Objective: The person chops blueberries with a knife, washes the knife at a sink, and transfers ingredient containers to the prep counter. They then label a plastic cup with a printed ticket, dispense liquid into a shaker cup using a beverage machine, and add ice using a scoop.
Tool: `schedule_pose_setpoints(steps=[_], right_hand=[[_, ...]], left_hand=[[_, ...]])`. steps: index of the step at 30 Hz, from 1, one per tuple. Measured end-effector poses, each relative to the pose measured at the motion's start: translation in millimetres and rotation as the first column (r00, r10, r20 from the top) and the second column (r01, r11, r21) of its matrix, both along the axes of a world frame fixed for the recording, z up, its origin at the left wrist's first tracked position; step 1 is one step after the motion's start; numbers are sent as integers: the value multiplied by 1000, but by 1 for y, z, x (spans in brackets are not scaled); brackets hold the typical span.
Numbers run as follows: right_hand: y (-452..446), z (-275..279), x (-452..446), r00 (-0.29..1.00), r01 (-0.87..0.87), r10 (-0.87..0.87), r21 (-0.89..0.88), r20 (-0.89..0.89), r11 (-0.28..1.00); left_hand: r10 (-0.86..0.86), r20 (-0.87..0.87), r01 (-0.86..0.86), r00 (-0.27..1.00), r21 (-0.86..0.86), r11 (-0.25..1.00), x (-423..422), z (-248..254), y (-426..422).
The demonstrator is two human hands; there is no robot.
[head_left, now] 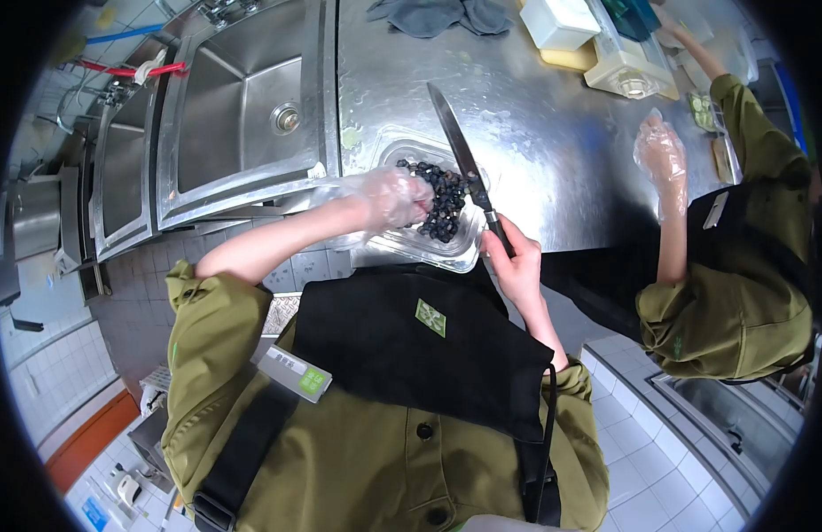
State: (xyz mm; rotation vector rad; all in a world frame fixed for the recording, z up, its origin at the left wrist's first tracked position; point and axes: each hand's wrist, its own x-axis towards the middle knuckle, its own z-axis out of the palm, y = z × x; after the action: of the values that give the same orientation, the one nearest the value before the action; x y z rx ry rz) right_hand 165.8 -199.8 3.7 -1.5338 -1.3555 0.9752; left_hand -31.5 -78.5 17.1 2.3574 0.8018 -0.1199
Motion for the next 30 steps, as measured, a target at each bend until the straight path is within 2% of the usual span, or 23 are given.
schedule_pose_setpoints(steps=[2, 5, 7, 10, 13, 16, 19, 20, 22, 23, 24, 27, 30], right_hand=[[1, -1, -1, 1000, 10, -10, -17, -14, 1000], [3, 6, -2, 999, 0, -2, -53, -33, 999], [3, 3, -2, 999, 3, -5, -42, -36, 999], [2, 5, -3, 999, 6, -8, -44, -49, 999], [3, 5, -5, 998, 4, -7, -36, -68, 999], [3, 5, -4, 997, 0, -1, -14, -73, 1000], [2, 10, -1, 998, 24, -25, -20, -52, 1000], [0, 11, 0, 998, 38, -39, -29, -43, 999], [-1, 9, 1, 998, 41, -43, -43, -50, 998], [-1, 8, 1, 998, 38, -41, -49, -52, 998], [-2, 7, 1, 998, 36, -38, -51, -47, 998], [1, 7, 0, 999, 26, -28, -56, -39, 998], [3, 8, 1, 998, 22, -26, -83, -54, 996]], left_hand=[[175, 164, -138, 971, -217, 966, -1, -26, 6], [168, 201, -132, 965, -180, 975, 3, -45, 11], [-36, 85, 23, 996, 149, 989, 3, -32, 13], [41, -98, -7, 994, 321, 947, 18, -20, 8], [-20, -136, 56, 991, 268, 962, 27, -34, 9], [-11, -205, 62, 979, 242, 968, 34, -44, 14], [83, 136, -94, 987, 72, 993, 20, -64, 23], [-60, 12, 52, 998, 338, 940, 15, -68, 23], [69, 125, -62, 990, -61, 996, 8, -43, 21], [153, 159, -107, 975, -264, 959, 6, -35, 20], [62, 148, -47, 987, -104, 993, 4, -37, 19], [90, 180, -78, 980, -75, 994, 4, -36, 15], [-16, -173, 40, 985, 133, 990, 5, -23, 11]])
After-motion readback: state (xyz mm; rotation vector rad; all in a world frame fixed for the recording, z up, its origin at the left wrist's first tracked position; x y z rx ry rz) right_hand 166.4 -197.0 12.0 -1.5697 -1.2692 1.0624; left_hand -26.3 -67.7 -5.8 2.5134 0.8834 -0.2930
